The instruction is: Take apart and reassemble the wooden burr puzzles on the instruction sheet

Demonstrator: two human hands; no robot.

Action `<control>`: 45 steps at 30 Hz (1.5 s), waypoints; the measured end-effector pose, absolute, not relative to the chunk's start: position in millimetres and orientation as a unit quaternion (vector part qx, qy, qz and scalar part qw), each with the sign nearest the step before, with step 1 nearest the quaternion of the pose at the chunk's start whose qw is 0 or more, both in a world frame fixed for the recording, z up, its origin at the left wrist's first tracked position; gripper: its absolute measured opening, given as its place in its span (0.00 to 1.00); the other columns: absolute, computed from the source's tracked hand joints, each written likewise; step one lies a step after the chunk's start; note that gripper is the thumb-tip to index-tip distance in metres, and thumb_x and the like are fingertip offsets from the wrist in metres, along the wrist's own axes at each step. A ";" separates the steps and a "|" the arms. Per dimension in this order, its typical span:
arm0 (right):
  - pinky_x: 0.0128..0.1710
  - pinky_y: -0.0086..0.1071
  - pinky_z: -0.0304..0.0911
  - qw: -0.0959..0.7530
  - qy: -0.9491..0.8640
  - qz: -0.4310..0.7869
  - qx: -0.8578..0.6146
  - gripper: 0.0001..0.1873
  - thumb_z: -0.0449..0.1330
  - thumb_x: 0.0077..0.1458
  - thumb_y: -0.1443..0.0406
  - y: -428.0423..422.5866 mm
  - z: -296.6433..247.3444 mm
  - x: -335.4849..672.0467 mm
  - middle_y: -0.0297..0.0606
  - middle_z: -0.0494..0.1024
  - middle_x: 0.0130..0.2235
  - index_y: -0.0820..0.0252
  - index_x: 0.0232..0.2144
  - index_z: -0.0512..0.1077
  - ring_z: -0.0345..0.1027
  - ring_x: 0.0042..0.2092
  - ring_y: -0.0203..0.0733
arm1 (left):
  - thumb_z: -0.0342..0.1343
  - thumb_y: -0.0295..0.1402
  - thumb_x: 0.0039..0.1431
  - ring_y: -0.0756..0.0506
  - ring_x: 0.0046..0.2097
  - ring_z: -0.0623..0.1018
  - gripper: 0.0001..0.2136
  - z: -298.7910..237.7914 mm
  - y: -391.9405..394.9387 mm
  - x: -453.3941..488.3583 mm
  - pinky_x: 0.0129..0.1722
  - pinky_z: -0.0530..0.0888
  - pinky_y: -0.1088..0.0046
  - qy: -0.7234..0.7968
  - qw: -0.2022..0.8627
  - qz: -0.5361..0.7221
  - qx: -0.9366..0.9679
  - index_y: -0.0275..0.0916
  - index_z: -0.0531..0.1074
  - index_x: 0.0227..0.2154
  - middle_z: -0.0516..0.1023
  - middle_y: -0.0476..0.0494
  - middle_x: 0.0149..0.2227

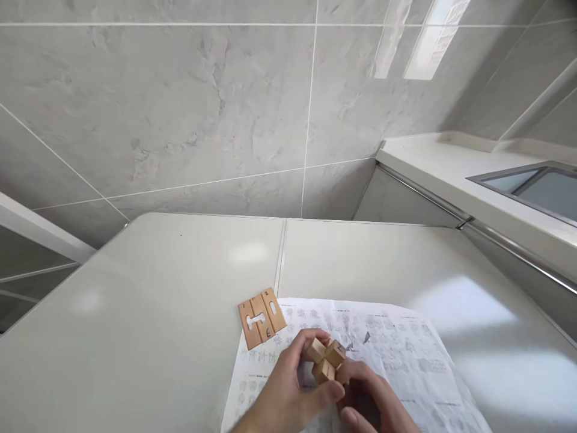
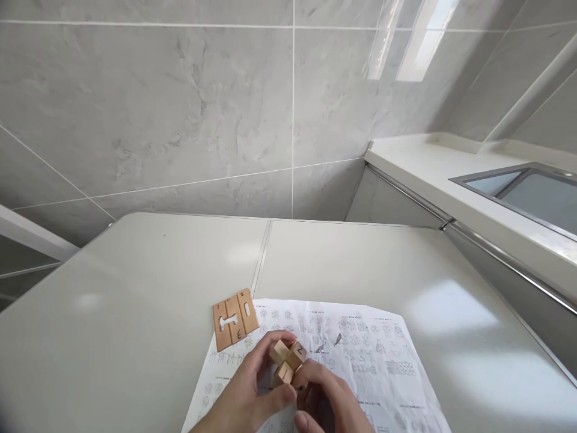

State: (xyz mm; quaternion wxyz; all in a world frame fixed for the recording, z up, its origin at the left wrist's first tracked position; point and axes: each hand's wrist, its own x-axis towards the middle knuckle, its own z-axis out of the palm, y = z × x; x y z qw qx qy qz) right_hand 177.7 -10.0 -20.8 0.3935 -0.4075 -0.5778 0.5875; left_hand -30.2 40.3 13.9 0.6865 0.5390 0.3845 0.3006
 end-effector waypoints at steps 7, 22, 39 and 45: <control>0.42 0.40 0.73 0.339 -0.540 0.623 -0.453 0.26 0.59 0.68 0.38 -6.6 -26.0 182.8 0.42 0.82 0.39 0.51 0.45 0.77 0.76 0.41 0.52 | 0.85 0.44 0.41 0.33 0.55 0.79 0.35 15.9 39.7 -31.7 0.60 0.71 0.56 0.401 0.643 0.321 0.568 0.48 0.79 0.54 0.81 0.41 0.53; 0.33 0.30 0.59 0.297 -0.559 0.658 -0.408 0.21 0.67 0.67 0.50 6.0 -0.5 177.9 0.30 0.66 0.29 0.57 0.28 0.72 0.58 0.32 0.38 | 0.83 0.49 0.38 0.31 0.60 0.78 0.39 16.9 38.8 -36.8 0.63 0.72 0.52 0.341 0.682 0.252 0.595 0.49 0.78 0.55 0.82 0.42 0.55; 0.31 0.32 0.60 0.335 -0.575 0.592 -0.454 0.19 0.63 0.69 0.51 -0.8 -15.0 176.8 0.34 0.74 0.30 0.55 0.30 0.79 0.63 0.31 0.41 | 0.85 0.45 0.40 0.31 0.60 0.79 0.40 11.9 32.9 -34.6 0.63 0.70 0.53 0.361 0.692 0.301 0.547 0.49 0.75 0.57 0.80 0.40 0.58; 0.31 0.31 0.68 0.364 -0.557 0.524 -0.531 0.08 0.66 0.65 0.58 -6.4 -24.5 175.5 0.37 0.81 0.31 0.54 0.35 0.82 0.73 0.33 0.46 | 0.85 0.45 0.41 0.29 0.60 0.79 0.40 5.7 24.3 -27.9 0.62 0.74 0.51 0.383 0.647 0.338 0.566 0.48 0.75 0.57 0.79 0.36 0.59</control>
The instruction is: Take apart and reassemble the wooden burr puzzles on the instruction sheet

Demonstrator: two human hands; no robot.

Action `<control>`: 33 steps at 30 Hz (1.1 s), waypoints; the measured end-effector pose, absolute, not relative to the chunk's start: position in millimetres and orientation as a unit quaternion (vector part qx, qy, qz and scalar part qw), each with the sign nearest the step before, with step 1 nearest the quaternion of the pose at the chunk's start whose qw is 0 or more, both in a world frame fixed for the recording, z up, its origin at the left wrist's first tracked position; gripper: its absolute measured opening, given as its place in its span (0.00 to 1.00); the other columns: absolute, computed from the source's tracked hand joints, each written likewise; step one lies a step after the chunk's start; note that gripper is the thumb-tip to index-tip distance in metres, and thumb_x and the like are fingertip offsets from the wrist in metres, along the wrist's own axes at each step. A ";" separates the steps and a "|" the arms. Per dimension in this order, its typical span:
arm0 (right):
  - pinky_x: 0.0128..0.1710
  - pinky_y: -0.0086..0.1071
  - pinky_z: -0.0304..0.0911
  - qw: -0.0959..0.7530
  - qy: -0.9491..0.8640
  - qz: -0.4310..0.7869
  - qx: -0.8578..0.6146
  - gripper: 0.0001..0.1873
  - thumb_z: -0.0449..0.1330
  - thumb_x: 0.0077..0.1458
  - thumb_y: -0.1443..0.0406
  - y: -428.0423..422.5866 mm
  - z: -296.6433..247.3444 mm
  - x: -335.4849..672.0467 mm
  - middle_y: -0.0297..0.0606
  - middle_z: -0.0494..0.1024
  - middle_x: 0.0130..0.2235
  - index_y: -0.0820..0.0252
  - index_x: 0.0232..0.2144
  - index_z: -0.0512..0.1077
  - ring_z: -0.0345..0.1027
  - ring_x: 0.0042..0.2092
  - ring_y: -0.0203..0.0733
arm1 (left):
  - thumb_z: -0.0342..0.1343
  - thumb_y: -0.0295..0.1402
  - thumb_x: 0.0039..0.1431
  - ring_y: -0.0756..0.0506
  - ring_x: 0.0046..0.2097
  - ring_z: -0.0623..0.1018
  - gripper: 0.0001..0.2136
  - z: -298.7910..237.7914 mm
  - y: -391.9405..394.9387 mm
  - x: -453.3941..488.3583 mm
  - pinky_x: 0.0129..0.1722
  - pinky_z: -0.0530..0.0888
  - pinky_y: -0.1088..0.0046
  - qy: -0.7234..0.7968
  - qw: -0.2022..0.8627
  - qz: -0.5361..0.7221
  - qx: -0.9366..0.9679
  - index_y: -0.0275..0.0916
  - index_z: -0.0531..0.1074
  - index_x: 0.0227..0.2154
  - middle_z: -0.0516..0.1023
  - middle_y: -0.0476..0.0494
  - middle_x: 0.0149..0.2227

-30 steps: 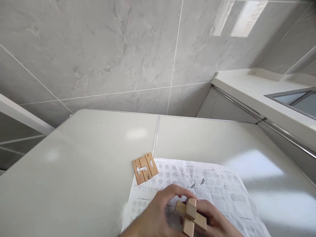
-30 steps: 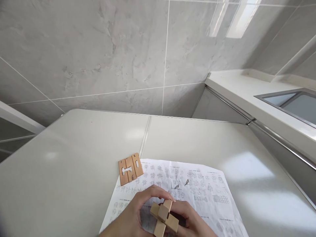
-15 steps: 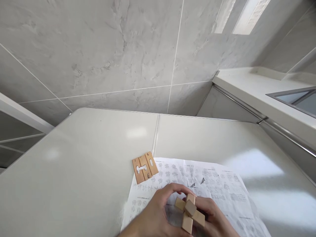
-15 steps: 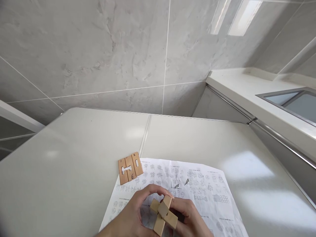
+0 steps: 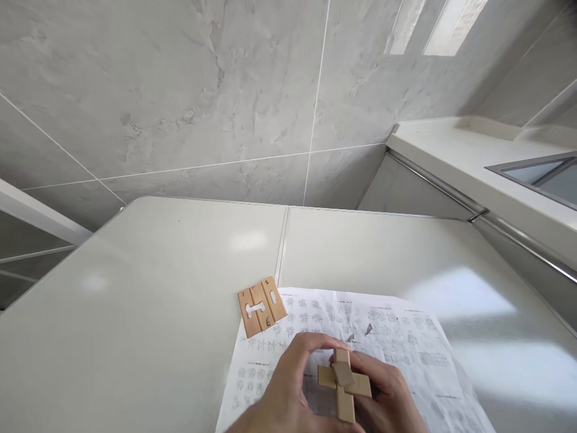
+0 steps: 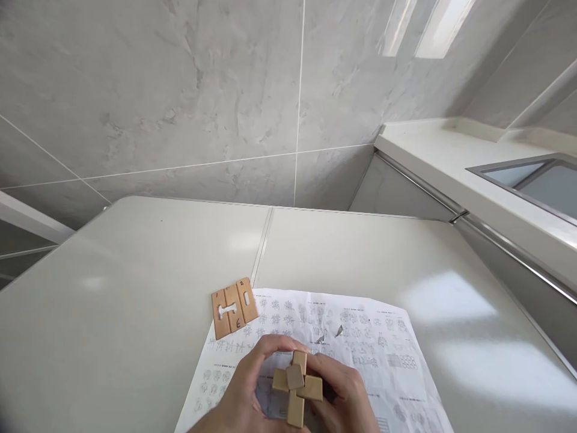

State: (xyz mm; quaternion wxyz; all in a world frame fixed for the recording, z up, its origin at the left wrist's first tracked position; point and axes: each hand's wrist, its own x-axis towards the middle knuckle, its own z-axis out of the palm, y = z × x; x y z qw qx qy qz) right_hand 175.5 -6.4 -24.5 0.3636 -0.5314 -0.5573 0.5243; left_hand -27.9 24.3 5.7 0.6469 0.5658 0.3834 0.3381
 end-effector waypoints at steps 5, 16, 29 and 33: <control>0.37 0.33 0.76 0.409 -0.509 0.526 -0.544 0.12 0.68 0.64 0.57 -7.5 -29.8 173.6 0.40 0.88 0.38 0.53 0.47 0.85 0.80 0.36 0.50 | 0.83 0.45 0.47 0.30 0.58 0.81 0.38 0.4 19.4 -19.7 0.62 0.74 0.51 0.378 0.628 0.395 0.554 0.47 0.73 0.59 0.80 0.36 0.58; 0.38 0.35 0.74 0.409 -0.507 0.551 -0.522 0.20 0.62 0.70 0.48 -6.4 -28.1 170.3 0.41 0.86 0.39 0.55 0.50 0.81 0.79 0.37 0.48 | 0.83 0.41 0.49 0.34 0.53 0.82 0.36 -0.6 23.5 -21.0 0.57 0.76 0.57 0.381 0.622 0.384 0.567 0.49 0.71 0.58 0.81 0.40 0.56; 0.26 0.30 0.64 0.369 -0.308 0.822 -0.307 0.53 0.71 0.53 0.35 -0.7 -7.0 177.0 0.46 0.80 0.53 0.44 0.72 0.59 0.73 0.32 0.42 | 0.85 0.36 0.46 0.36 0.58 0.79 0.37 -2.4 21.6 -22.1 0.55 0.79 0.60 0.344 0.686 0.441 0.464 0.52 0.71 0.56 0.75 0.41 0.61; 0.31 0.34 0.65 0.368 -0.280 0.825 -0.325 0.58 0.73 0.44 0.31 -3.5 -7.8 174.7 0.45 0.82 0.47 0.47 0.70 0.65 0.76 0.34 0.47 | 0.86 0.35 0.44 0.34 0.61 0.78 0.41 -8.2 18.7 -21.9 0.57 0.78 0.59 0.300 0.725 0.411 0.465 0.54 0.71 0.59 0.71 0.40 0.63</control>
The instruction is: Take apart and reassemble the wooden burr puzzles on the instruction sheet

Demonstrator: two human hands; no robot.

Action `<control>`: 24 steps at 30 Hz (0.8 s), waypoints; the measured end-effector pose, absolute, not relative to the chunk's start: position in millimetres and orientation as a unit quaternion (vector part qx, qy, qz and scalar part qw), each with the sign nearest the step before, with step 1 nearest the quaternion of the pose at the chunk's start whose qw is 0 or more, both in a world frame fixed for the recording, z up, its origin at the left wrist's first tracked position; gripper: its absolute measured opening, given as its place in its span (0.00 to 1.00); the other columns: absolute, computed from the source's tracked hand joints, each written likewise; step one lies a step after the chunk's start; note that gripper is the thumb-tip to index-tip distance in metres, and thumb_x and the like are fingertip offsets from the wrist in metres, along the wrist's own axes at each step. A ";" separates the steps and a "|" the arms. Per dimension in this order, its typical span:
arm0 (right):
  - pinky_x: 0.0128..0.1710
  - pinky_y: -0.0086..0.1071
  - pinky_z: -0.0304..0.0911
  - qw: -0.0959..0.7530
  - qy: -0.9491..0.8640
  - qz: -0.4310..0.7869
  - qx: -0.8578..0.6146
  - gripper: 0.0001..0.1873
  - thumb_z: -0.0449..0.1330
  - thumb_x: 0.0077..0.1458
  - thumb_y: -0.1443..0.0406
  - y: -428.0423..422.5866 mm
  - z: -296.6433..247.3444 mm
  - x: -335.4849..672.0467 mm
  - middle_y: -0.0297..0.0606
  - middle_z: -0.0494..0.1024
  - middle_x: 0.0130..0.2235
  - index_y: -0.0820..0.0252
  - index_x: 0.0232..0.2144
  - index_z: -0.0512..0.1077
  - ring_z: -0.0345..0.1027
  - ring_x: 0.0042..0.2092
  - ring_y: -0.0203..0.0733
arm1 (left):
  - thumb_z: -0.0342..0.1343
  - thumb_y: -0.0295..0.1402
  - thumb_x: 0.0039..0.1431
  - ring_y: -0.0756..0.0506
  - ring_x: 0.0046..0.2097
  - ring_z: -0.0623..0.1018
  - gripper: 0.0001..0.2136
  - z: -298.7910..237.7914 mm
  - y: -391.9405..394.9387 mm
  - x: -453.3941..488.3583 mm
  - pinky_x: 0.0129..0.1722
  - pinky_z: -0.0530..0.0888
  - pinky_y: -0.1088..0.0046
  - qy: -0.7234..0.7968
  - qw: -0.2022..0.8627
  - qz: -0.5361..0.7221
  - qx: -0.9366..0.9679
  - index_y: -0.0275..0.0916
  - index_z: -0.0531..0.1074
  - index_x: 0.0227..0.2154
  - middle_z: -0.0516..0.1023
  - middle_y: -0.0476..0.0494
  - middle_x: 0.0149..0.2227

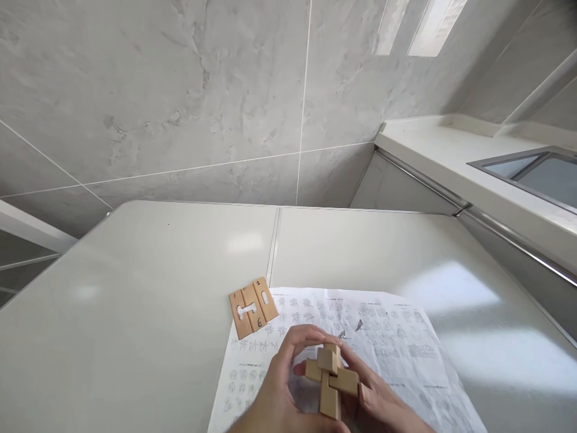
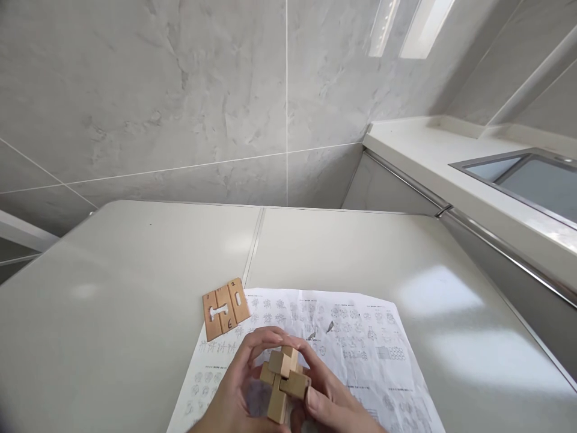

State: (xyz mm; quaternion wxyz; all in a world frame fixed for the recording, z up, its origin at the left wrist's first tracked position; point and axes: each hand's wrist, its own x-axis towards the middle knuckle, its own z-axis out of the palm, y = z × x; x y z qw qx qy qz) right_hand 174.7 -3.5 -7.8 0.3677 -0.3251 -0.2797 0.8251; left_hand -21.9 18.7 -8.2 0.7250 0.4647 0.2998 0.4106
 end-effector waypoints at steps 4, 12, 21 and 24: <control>0.34 0.33 0.67 0.383 -0.250 0.840 -0.293 0.51 0.74 0.50 0.36 -3.7 -11.5 174.4 0.42 0.82 0.43 0.48 0.69 0.67 0.78 0.35 0.46 | 0.86 0.37 0.43 0.34 0.58 0.80 0.40 -8.0 19.4 -22.2 0.56 0.78 0.57 0.296 0.748 0.402 0.437 0.53 0.71 0.58 0.71 0.38 0.62; 0.37 0.35 0.72 0.405 -0.382 0.757 -0.342 0.45 0.76 0.54 0.42 -9.1 -30.1 177.0 0.41 0.80 0.48 0.44 0.68 0.69 0.76 0.39 0.45 | 0.83 0.53 0.43 0.28 0.64 0.74 0.41 5.7 36.4 -34.5 0.62 0.71 0.53 0.374 0.685 0.438 0.446 0.49 0.70 0.57 0.76 0.35 0.61; 0.63 0.51 0.70 0.418 -0.617 0.374 -0.552 0.30 0.69 0.61 0.64 -1.1 -36.0 181.1 0.44 0.76 0.63 0.46 0.64 0.71 0.71 0.65 0.60 | 0.78 0.59 0.49 0.29 0.68 0.71 0.40 7.4 36.1 -32.3 0.68 0.65 0.54 0.405 0.666 0.429 0.457 0.48 0.69 0.59 0.76 0.34 0.63; 0.66 0.56 0.69 0.395 -0.657 0.309 -0.563 0.32 0.68 0.63 0.64 -0.5 -47.3 183.8 0.45 0.74 0.66 0.46 0.66 0.68 0.65 0.69 0.63 | 0.76 0.60 0.51 0.29 0.67 0.72 0.39 8.6 36.2 -30.9 0.68 0.65 0.54 0.405 0.663 0.422 0.467 0.48 0.68 0.59 0.77 0.34 0.63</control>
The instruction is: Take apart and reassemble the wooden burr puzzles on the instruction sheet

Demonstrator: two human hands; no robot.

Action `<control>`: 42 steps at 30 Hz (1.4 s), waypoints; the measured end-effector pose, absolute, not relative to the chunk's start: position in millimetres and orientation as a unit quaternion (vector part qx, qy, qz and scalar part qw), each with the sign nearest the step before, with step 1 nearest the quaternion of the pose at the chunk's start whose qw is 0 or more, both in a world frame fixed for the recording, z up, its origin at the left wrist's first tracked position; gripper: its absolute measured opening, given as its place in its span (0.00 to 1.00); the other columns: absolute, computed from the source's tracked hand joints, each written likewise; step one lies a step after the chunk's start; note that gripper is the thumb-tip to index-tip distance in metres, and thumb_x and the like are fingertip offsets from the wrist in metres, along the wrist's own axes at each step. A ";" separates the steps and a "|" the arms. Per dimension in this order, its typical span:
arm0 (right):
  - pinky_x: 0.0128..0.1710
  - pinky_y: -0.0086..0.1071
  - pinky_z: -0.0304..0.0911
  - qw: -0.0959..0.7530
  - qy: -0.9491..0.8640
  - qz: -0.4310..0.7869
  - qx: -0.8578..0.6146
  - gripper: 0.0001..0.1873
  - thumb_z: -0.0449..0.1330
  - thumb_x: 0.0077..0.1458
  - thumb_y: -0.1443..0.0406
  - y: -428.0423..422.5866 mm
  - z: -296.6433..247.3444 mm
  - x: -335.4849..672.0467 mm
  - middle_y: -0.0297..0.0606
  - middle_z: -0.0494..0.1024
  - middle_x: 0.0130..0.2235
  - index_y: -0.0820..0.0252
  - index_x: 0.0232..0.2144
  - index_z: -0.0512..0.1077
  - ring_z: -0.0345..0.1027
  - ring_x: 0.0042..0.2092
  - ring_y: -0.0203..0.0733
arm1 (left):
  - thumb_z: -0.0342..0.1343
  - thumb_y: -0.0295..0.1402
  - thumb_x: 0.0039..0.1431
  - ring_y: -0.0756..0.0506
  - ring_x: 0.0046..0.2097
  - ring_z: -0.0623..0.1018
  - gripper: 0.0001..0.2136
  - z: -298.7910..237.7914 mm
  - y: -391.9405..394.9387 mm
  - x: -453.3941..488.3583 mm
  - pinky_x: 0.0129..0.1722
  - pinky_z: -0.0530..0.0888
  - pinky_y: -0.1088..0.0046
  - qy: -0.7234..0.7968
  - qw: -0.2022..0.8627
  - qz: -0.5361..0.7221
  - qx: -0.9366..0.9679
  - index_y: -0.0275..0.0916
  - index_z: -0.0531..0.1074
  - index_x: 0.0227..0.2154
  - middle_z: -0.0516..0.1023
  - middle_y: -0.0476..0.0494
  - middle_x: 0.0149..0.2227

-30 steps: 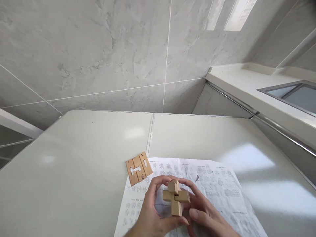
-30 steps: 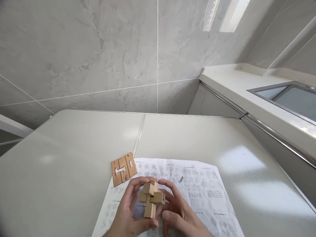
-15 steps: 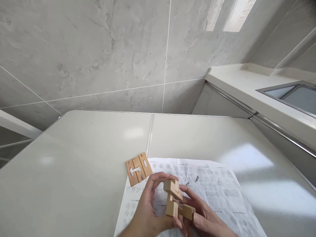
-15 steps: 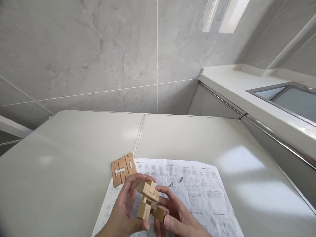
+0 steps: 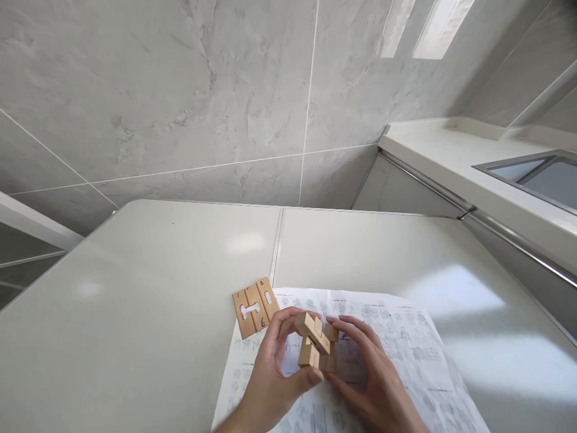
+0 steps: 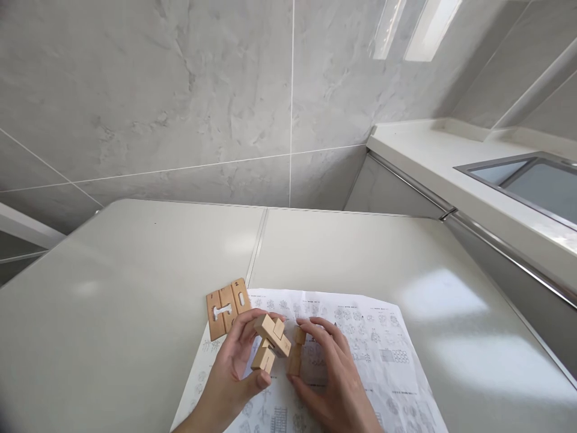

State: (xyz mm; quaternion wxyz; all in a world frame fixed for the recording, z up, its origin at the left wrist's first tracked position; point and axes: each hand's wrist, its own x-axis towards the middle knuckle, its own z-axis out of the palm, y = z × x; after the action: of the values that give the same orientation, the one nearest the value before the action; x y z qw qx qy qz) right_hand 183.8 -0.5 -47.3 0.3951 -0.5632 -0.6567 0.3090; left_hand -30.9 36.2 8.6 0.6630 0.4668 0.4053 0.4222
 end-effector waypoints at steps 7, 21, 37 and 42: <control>0.64 0.64 0.72 0.337 -0.756 0.198 -0.525 0.35 0.70 0.66 0.58 1.3 -58.3 190.0 0.46 0.72 0.70 0.47 0.70 0.64 0.60 0.72 0.68 | 0.77 0.58 0.52 0.30 0.67 0.72 0.38 7.9 34.2 -30.8 0.67 0.66 0.54 0.431 0.641 0.405 0.490 0.48 0.69 0.60 0.76 0.34 0.64; 0.55 0.50 0.77 0.436 -0.742 0.219 -0.460 0.10 0.59 0.73 0.66 5.2 -23.6 183.2 0.49 0.79 0.55 0.50 0.53 0.75 0.73 0.59 0.59 | 0.82 0.50 0.47 0.32 0.63 0.76 0.38 9.6 29.5 -26.8 0.66 0.68 0.54 0.403 0.653 0.357 0.533 0.50 0.72 0.58 0.78 0.39 0.62; 0.56 0.44 0.76 0.428 -0.612 0.531 -0.399 0.16 0.53 0.77 0.50 0.6 -10.7 185.3 0.43 0.74 0.52 0.43 0.48 0.79 0.75 0.55 0.53 | 0.79 0.56 0.50 0.29 0.65 0.74 0.40 17.0 41.5 -39.5 0.68 0.66 0.49 0.342 0.674 0.300 0.581 0.49 0.71 0.62 0.76 0.35 0.62; 0.45 0.46 0.76 0.446 -0.556 0.555 -0.428 0.20 0.54 0.74 0.45 -0.1 -11.5 191.0 0.43 0.75 0.45 0.46 0.39 0.78 0.75 0.45 0.56 | 0.76 0.57 0.54 0.31 0.63 0.74 0.37 15.5 43.9 -45.0 0.67 0.68 0.52 0.399 0.629 0.324 0.583 0.50 0.72 0.62 0.76 0.36 0.62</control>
State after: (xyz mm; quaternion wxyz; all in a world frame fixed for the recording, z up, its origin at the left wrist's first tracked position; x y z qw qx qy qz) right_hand 191.0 -0.1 -11.5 0.4462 -0.4281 -0.5561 0.5553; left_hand -45.0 43.9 15.5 0.6288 0.5834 0.3989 0.3243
